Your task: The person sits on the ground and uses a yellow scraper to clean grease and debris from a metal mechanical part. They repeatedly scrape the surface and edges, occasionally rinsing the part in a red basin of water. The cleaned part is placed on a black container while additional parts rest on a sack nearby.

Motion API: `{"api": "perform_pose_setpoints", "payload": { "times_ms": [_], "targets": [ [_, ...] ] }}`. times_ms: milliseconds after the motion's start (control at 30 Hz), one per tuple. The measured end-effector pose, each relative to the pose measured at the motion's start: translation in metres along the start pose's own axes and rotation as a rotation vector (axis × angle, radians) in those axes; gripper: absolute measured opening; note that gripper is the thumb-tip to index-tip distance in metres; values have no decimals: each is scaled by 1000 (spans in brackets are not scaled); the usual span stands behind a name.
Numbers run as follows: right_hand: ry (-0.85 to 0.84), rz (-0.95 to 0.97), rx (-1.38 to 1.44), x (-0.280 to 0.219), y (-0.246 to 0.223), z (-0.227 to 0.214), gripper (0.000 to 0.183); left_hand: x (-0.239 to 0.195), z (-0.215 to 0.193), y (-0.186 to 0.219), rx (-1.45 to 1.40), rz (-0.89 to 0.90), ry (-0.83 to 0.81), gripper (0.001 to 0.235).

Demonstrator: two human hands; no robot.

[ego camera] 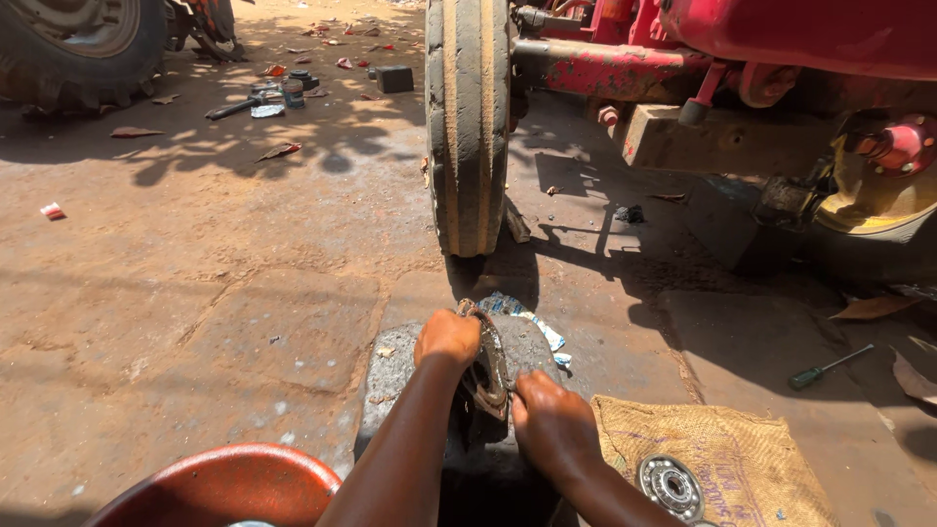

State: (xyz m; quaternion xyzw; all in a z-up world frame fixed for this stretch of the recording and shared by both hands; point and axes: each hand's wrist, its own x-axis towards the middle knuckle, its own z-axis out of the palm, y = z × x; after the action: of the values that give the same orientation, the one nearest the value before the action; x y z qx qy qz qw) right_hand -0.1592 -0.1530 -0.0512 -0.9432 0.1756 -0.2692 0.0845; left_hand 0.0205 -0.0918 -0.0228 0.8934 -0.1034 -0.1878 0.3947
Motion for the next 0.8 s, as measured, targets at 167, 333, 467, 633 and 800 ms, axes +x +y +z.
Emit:
{"api": "perform_pose_setpoints", "payload": {
  "times_ms": [167,333,467,633,800],
  "targets": [
    [-73,43,13,7,-9,-4,15,-5,-2,-12,-8,-6,3,47],
    [-251,104,8,18,-7,-6,18,1,-10,-7,-9,-6,-5,47],
    [-215,32,29,18,2,-18,19,-4,-1,-5,-31,18,-30,46],
    [-325,-4,-15,35,-1,-16,23,-3,-4,-13,-24,10,12,46],
    [-438,-5,33,51,9,-6,23,6,-19,-7,-38,51,18,44]
  ]
}}
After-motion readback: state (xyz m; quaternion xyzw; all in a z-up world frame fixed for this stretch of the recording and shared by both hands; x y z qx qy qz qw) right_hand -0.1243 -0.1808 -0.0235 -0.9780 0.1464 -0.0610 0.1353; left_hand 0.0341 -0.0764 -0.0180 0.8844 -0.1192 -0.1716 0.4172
